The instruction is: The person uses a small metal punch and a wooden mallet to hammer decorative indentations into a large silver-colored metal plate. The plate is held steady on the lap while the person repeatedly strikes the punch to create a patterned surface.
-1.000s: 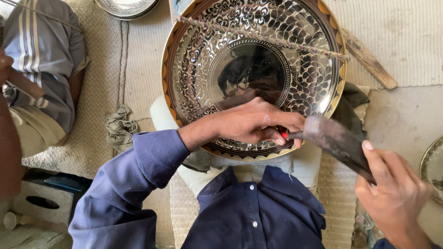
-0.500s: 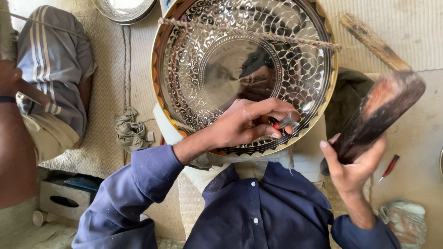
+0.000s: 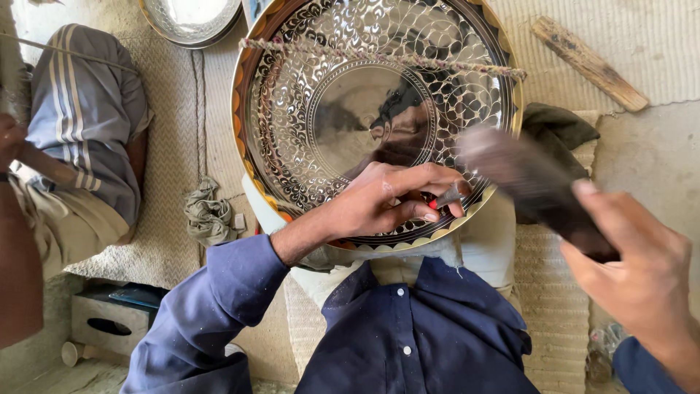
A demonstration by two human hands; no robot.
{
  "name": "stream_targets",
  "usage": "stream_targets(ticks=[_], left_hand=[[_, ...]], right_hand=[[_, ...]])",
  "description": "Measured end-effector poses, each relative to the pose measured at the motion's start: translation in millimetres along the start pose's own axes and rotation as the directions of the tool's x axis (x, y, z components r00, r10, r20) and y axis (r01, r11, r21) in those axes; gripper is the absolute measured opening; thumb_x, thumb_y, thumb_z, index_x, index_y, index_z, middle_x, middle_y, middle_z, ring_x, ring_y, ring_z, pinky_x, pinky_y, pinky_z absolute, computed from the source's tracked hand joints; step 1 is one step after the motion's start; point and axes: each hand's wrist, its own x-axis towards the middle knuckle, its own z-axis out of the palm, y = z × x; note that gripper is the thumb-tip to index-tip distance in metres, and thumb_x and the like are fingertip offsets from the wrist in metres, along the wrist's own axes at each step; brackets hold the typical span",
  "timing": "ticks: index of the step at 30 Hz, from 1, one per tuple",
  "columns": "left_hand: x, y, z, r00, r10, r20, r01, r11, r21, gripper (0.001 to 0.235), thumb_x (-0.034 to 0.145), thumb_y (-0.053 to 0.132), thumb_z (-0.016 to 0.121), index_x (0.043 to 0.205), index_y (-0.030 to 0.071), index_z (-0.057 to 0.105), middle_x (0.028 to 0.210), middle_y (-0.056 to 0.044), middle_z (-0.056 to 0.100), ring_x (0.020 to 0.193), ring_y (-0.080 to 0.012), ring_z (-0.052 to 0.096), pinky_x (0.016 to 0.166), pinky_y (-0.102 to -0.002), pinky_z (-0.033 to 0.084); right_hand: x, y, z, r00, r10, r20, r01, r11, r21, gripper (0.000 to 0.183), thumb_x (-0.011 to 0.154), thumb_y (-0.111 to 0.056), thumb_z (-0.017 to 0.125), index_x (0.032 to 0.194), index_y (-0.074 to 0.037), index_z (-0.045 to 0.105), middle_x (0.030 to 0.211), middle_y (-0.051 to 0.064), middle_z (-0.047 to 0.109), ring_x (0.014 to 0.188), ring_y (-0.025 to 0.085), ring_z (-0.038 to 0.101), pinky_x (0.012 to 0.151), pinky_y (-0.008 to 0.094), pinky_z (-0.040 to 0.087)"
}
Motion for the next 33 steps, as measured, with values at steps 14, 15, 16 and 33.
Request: stream_targets(ticks=[14,15,16,33], left_hand=[[-2.5,1.3,7.4,0.986,-0.118,-0.121,0.118,0.993,-0.007,0.048,0.098,0.001,0.073,0.141,0.006,0.051,0.12,-0.005,0.076,0.103,-0.0138,0.077,0.085,-0.03,0.062],[-3.0,0.8,7.5,0.989,-0.093,-0.116,0.093,0.996,-0.004,0.048,0.099,0.001,0.073,0.142,0.006,0.051,0.12,-0.005,0.076,0.106,-0.0144,0.077,0.086,-0.03,0.063],[-2.6,0.0,7.9,0.988,-0.102,-0.116,0.106,0.994,0.024,0.047,0.099,0.001,0.074,0.14,0.006,0.052,0.12,-0.005,0.077,0.103,-0.0141,0.077,0.085,-0.03,0.062],[-3.1,1.0,9.7,0.988,-0.075,-0.134,0.076,0.997,-0.003,0.049,0.099,-0.009,0.064,0.143,0.002,0.048,0.123,-0.009,0.075,0.122,-0.0205,0.074,0.102,-0.032,0.063]], right_hand=[[-10.7,24.4,1.6,0.899,0.429,0.087,-0.434,0.85,0.299,0.027,0.102,-0.004,0.075,0.12,0.004,0.057,0.09,0.016,0.067,0.067,0.021,0.066,0.063,0.033,0.05],[-9.3,23.5,-0.3,0.903,0.418,0.101,-0.429,0.875,0.223,0.021,0.102,-0.003,0.076,0.116,0.004,0.062,0.089,0.017,0.068,0.066,0.022,0.067,0.062,0.034,0.05],[-5.5,22.4,-2.5,0.945,0.315,0.084,-0.322,0.943,0.085,0.032,0.097,0.0,0.077,0.125,0.003,0.061,0.092,0.017,0.069,0.07,0.021,0.068,0.065,0.035,0.053],[47.8,2.5,-14.5,0.986,-0.018,0.168,0.04,0.991,-0.128,0.084,0.074,0.007,0.075,0.151,-0.011,0.047,0.091,0.012,0.067,0.073,0.027,0.068,0.068,0.038,0.057]])
